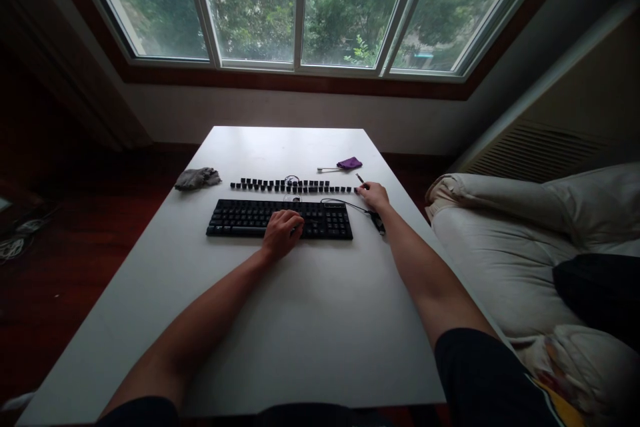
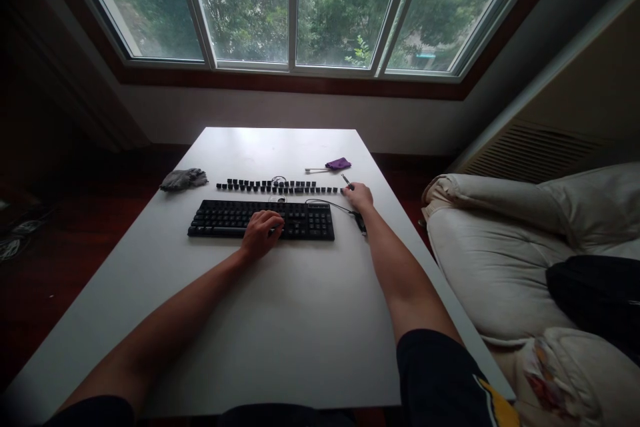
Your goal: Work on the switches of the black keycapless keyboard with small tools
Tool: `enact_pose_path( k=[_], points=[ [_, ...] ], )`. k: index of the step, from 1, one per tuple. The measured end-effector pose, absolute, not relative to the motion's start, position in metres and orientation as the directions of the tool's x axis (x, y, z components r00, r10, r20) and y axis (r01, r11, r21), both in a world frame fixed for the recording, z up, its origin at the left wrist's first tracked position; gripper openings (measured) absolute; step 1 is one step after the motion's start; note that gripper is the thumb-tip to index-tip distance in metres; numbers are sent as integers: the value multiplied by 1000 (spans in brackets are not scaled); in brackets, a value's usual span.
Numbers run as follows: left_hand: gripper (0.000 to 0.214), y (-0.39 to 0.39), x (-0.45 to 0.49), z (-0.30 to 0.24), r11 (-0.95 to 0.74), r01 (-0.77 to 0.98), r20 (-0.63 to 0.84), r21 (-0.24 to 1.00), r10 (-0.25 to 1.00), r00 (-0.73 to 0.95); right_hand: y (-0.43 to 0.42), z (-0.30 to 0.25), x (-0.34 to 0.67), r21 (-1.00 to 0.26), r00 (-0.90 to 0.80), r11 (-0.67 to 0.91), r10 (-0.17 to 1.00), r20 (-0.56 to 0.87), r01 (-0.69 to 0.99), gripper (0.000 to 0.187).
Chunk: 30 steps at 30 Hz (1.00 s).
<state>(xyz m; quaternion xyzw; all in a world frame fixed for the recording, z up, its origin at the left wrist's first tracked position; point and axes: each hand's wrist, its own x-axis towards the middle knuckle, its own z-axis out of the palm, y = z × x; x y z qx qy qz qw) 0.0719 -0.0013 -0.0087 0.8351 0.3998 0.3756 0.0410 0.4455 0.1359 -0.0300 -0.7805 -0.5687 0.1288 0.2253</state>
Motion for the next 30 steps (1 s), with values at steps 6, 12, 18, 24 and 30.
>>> enact_pose_path(
  k=[6,12,18,24,30],
  points=[
    [14,-2,70,-9,-672,637,591,377,704,393,130,-21,438,-471,313,-262,949,31,842,32],
    [15,-2,62,3,-636,634,589,441,738,330,116,-9,437,-501,307,-219,946,101,838,31],
    [18,31,27,23,-444,623,505,644,858,89,91,-2,419,-498,235,-104,950,207,861,36],
    [21,73,-68,18,-266,746,491,611,866,-93,72,-8,381,-495,-62,188,964,260,848,36],
    [34,84,-136,-6,-58,648,257,760,942,-217,67,-13,366,-574,-134,206,977,166,793,35]
  ],
)
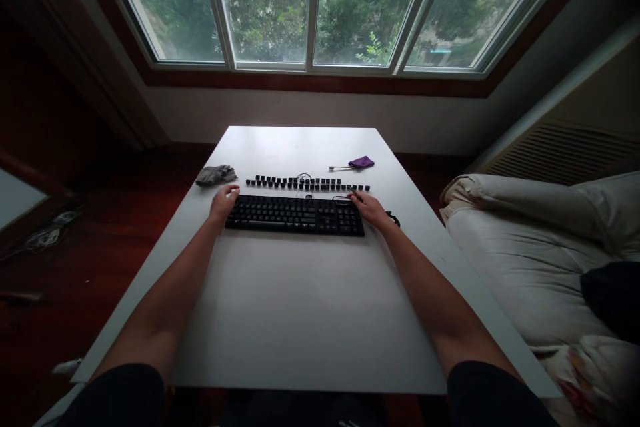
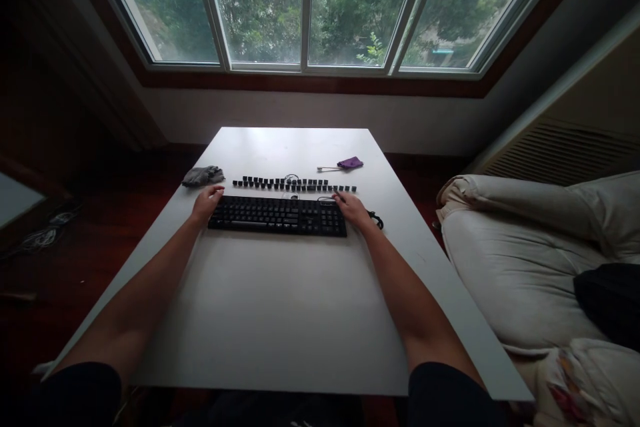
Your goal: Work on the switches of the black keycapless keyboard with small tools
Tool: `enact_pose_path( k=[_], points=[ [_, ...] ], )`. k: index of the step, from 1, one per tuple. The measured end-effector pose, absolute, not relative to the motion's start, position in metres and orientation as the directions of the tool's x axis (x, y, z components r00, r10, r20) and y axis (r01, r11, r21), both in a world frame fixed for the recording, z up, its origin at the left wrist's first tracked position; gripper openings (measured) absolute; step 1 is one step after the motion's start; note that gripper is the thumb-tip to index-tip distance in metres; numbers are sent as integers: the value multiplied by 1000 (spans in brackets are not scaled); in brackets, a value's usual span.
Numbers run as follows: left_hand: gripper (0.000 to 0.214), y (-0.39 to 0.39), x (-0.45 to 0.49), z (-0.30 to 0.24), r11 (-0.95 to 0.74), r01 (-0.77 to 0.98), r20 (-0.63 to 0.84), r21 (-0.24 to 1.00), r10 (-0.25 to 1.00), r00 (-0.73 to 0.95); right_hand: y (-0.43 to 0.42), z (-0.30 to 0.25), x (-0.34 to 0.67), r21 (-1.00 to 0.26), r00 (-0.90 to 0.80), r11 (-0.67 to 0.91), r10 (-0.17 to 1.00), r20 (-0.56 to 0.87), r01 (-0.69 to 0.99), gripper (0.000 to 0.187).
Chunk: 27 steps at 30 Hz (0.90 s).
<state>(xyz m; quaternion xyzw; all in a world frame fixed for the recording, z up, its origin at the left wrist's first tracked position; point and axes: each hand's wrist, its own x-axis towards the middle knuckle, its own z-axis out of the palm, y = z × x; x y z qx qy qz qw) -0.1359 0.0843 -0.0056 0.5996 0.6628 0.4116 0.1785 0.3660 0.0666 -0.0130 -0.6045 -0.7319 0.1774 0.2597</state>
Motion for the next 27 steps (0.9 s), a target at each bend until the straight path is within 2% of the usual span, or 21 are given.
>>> enact_pose_path(
  k=[2,5,13,17,22,27],
  points=[
    [38,81,-140,-14,-88,609,206,788,970,-127,64,-13,364,-580,-94,153,987,131,800,35],
    [40,71,-139,-22,-105,628,200,771,976,-82,54,-12,361,-543,-46,106,991,124,833,36],
    [40,33,-130,-20,-45,678,161,733,981,-109,-5,-15,360,-411,101,-25,981,164,911,35],
    [42,18,-119,-20,-8,688,172,726,970,-170,-35,-19,365,-366,232,-148,953,197,919,36],
    [41,10,-113,-21,43,721,186,691,954,-235,-46,-17,363,-392,313,-227,935,170,891,37],
    [42,9,-117,-19,43,746,196,664,953,-229,-42,-12,360,-451,352,-242,919,177,859,38]
  ],
)
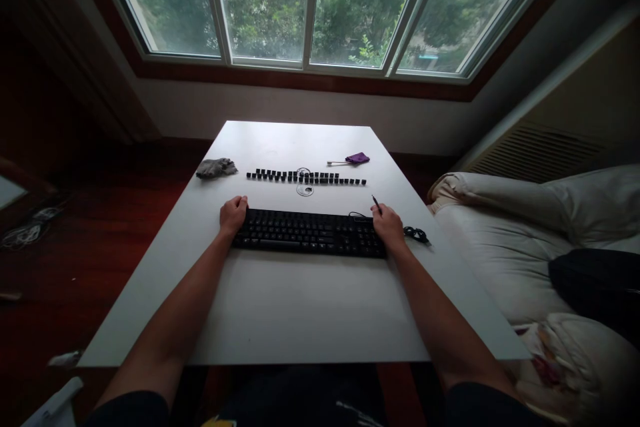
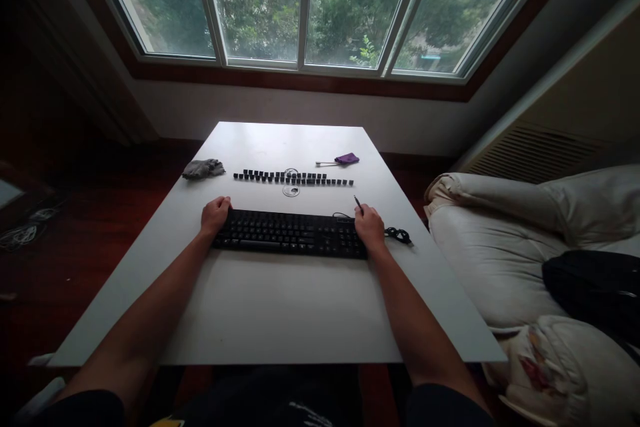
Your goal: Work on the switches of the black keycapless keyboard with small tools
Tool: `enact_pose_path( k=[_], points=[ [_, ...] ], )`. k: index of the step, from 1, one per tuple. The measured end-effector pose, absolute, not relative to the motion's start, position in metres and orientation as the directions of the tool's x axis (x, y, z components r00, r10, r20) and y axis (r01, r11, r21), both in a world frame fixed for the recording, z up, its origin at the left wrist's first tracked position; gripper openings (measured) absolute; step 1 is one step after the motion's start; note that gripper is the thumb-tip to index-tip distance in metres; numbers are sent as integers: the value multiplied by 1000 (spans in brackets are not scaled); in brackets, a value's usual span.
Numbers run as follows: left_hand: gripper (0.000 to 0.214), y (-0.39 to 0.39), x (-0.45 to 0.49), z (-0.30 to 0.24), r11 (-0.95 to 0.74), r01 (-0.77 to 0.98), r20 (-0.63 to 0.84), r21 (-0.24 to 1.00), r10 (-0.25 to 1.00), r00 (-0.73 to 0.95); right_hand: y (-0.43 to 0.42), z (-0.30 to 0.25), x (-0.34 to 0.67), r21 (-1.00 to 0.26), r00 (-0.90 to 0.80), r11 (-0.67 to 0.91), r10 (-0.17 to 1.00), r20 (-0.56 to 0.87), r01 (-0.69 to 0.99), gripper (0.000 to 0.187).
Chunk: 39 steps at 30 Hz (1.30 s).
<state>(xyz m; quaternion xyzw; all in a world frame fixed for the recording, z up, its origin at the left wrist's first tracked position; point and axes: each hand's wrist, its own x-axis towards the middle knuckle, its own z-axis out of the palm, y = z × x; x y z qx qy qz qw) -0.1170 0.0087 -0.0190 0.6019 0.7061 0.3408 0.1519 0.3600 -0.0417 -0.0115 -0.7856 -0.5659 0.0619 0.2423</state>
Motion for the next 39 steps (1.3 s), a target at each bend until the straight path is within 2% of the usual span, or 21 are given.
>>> enact_pose_path(
  k=[5,8,11,13,18,20,22,29,34,39],
  points=[
    [39,7,-121,-16,18,754,196,656,961,-194,-41,-9,365,-563,361,-255,929,84,786,36],
    [41,6,-123,-16,4,735,191,678,965,-182,-44,-5,359,-549,341,-231,934,106,803,36],
    [46,4,-125,-15,-20,699,183,715,970,-160,-50,7,341,-450,259,-101,916,305,887,36],
    [49,3,-125,-15,-56,675,185,736,975,-120,-56,16,322,-425,170,12,905,389,905,35],
    [54,-1,-126,-14,-121,625,197,771,979,-54,-72,33,260,-553,-140,311,934,329,773,28],
    [55,-2,-126,-15,-129,594,194,794,980,-47,-76,37,235,-628,-242,369,929,281,685,30],
    [56,-3,-123,-15,-144,547,191,825,981,-30,-76,42,212,-694,-322,387,918,230,607,36],
    [53,-7,-97,-13,-135,230,139,964,990,-4,-60,60,155,-905,-514,378,826,233,197,27],
    [50,-9,-76,-12,-140,130,136,982,990,41,-47,65,128,-927,-484,361,833,269,106,30],
    [49,0,-65,-15,-100,94,98,990,995,24,-24,57,114,-956,-468,289,853,231,55,32]
  ],
)
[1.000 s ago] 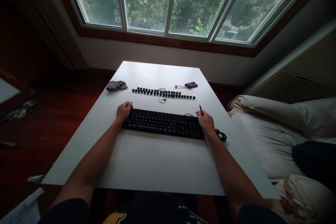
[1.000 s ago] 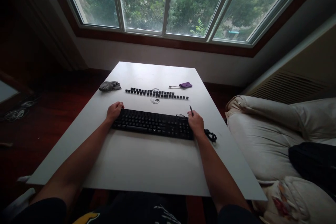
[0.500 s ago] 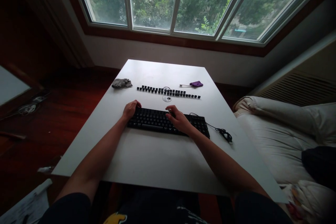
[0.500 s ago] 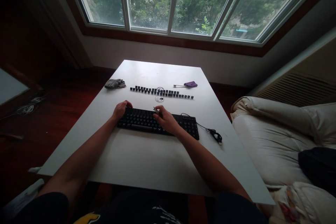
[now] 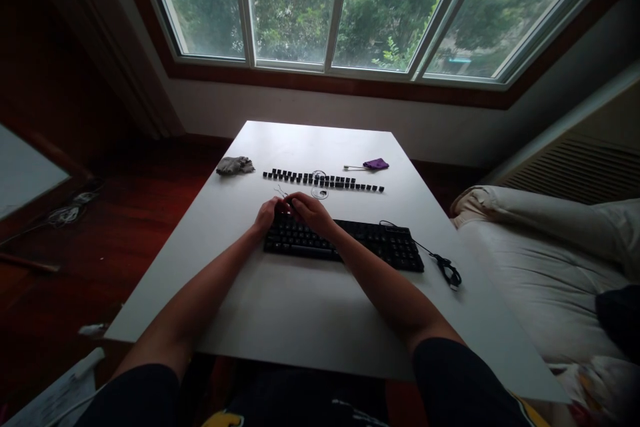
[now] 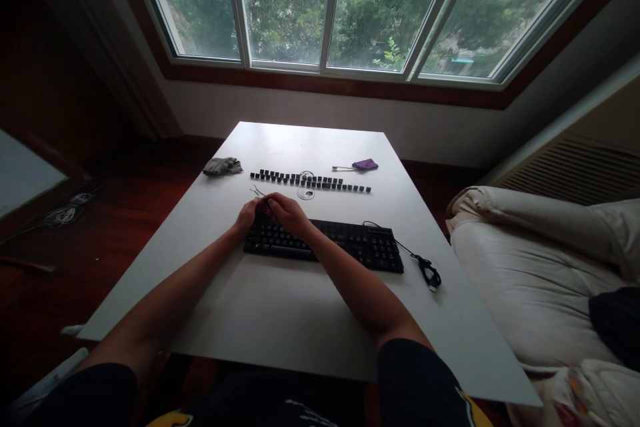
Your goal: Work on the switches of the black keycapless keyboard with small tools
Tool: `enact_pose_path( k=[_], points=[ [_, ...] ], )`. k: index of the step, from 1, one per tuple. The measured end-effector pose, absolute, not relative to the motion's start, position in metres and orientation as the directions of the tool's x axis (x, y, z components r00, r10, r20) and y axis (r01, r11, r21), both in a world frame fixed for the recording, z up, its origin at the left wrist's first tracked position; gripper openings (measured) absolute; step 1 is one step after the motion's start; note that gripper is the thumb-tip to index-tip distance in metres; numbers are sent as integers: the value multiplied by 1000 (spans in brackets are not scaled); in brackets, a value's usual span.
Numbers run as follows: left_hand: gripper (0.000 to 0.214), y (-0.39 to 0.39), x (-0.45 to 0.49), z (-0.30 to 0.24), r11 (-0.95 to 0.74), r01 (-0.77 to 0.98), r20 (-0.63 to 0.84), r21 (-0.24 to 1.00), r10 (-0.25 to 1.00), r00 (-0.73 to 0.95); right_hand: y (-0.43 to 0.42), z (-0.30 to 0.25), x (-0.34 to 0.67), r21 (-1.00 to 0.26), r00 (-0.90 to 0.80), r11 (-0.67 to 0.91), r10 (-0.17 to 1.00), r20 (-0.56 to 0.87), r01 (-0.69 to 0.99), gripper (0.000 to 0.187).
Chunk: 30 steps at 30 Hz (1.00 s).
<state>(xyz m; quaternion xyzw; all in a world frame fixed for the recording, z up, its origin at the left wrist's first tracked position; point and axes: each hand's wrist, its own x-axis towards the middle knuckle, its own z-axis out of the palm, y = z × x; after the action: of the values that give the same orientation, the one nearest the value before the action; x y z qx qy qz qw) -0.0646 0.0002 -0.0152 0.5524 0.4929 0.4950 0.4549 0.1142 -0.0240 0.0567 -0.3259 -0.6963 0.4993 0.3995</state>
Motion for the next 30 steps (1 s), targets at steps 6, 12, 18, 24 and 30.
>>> enact_pose_path(
  k=[6,12,18,24,30],
  points=[
    [48,16,-73,-21,-90,-3,90,996,996,24,-13,43,114,-866,-409,430,859,306,255,17],
    [40,16,-84,-28,-208,128,209,970,978,3,-50,39,138,-443,-778,786,572,258,431,28],
    [42,15,-73,-24,-256,426,241,868,966,88,-61,23,159,-101,-860,862,505,76,497,39],
    [39,21,-59,-18,-210,478,175,853,977,119,-43,12,177,-56,-803,814,580,137,578,41],
    [30,24,-42,-20,-318,459,245,829,946,214,-30,6,194,-64,-764,784,616,190,617,42]
  ],
)
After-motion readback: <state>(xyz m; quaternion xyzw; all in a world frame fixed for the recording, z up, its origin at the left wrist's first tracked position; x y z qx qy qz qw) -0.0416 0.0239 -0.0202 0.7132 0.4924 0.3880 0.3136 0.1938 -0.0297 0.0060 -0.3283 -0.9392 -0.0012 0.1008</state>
